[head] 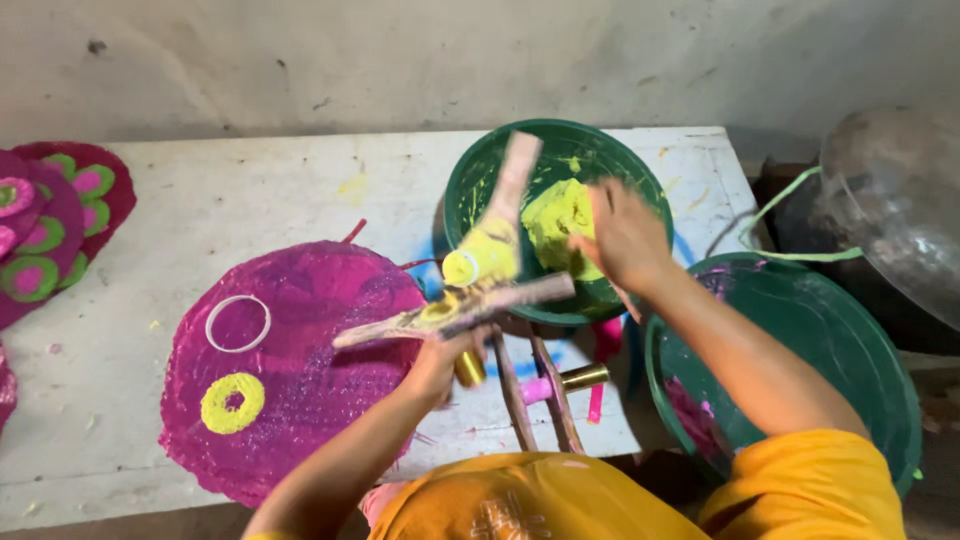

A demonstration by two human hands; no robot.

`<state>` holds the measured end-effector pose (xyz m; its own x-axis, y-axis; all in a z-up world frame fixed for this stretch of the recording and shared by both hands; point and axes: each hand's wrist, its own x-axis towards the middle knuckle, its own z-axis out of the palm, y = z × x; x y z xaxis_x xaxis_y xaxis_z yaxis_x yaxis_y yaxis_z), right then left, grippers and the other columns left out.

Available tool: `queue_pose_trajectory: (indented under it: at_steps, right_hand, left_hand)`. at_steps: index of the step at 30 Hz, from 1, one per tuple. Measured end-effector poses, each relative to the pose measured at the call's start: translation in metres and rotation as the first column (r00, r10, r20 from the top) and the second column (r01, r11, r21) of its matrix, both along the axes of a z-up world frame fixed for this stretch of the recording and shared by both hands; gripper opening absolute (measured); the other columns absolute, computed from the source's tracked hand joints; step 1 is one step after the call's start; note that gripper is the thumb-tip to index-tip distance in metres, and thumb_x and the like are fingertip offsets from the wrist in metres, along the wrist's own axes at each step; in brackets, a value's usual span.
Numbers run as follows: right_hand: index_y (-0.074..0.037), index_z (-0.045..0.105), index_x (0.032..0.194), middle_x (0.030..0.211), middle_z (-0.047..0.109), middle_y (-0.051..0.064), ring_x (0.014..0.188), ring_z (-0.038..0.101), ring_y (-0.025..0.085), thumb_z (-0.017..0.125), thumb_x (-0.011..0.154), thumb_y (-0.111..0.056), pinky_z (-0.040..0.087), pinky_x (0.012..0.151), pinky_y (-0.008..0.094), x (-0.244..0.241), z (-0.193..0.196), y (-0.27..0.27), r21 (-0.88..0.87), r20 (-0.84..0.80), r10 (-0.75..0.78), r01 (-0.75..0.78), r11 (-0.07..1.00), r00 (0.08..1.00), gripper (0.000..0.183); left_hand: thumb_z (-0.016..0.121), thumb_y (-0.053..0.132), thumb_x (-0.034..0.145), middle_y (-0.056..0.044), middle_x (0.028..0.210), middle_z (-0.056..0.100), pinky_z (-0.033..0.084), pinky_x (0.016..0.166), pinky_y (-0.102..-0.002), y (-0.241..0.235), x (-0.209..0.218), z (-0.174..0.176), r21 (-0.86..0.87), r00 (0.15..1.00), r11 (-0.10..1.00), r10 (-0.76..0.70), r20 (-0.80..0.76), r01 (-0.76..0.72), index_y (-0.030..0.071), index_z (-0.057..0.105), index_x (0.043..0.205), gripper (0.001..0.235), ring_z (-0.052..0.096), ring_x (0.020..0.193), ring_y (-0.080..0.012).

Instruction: The person decorates colorful donut-shaped items by hand and using a wooden tool to apply yellow and pink paste.

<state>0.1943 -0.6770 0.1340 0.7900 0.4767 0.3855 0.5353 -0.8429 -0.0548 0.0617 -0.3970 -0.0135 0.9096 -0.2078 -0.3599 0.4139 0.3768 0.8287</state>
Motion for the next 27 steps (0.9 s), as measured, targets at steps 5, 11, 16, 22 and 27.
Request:
queue_pose_trajectory:
  at_steps: [5,11,16,22,27]
  right_hand:
    - [-0.003,0.06,0.12,0.115,0.069,0.023,0.106,0.068,0.043,0.062,0.091,-0.014,0.055,0.087,0.05,0.051,-0.101,-0.041,-0.373,-0.515,-0.343,0.155,0.915,0.786,0.031]
    - [-0.003,0.07,0.112,0.104,0.074,0.021,0.099,0.071,0.041,0.055,0.094,-0.012,0.057,0.083,0.051,0.116,-0.083,-0.075,-0.304,-0.266,-0.338,0.255,0.918,0.903,0.025]
    - [-0.004,0.078,0.092,0.101,0.075,0.022,0.095,0.074,0.039,0.056,0.089,-0.01,0.059,0.082,0.049,0.152,-0.1,-0.03,-0.426,-0.28,-0.415,0.275,0.862,0.866,0.023]
    - [-0.007,0.079,0.093,0.1,0.075,0.021,0.095,0.074,0.039,0.055,0.09,-0.013,0.059,0.083,0.048,0.164,-0.136,-0.015,-0.424,-0.321,-0.318,0.165,0.891,0.892,0.025]
    - [-0.008,0.078,0.094,0.101,0.076,0.017,0.093,0.074,0.037,0.057,0.087,-0.014,0.059,0.079,0.048,0.16,-0.158,0.01,-0.413,-0.316,-0.269,0.123,0.902,0.91,0.023]
  left_hand:
    - [0.07,0.023,0.091,-0.004,0.089,0.067,0.053,0.064,-0.03,0.006,0.079,-0.041,0.039,0.936,0.949,0.299,0.188,-0.311,0.004,0.067,0.112,0.028,0.064,0.079,-0.0144]
    - [0.071,0.026,0.091,-0.007,0.081,0.063,0.052,0.048,-0.036,0.002,0.143,-0.06,0.074,0.93,0.927,0.363,0.063,-0.367,0.008,0.065,0.111,0.028,0.06,0.063,-0.0185]
    - [0.074,0.023,0.088,-0.007,0.084,0.067,0.057,0.053,-0.034,-0.03,0.169,-0.065,0.028,0.935,0.937,0.345,0.08,-0.348,0.007,0.067,0.11,0.028,0.065,0.07,-0.0166]
    - [0.071,0.017,0.087,-0.007,0.087,0.068,0.056,0.057,-0.032,-0.04,0.165,-0.059,0.056,0.919,0.931,0.343,0.194,-0.36,0.003,0.068,0.104,0.022,0.067,0.075,-0.017]
    - [0.071,0.016,0.085,-0.007,0.085,0.068,0.056,0.055,-0.033,-0.042,0.162,-0.042,0.028,0.918,0.934,0.343,0.201,-0.355,0.002,0.067,0.102,0.023,0.068,0.073,-0.0173]
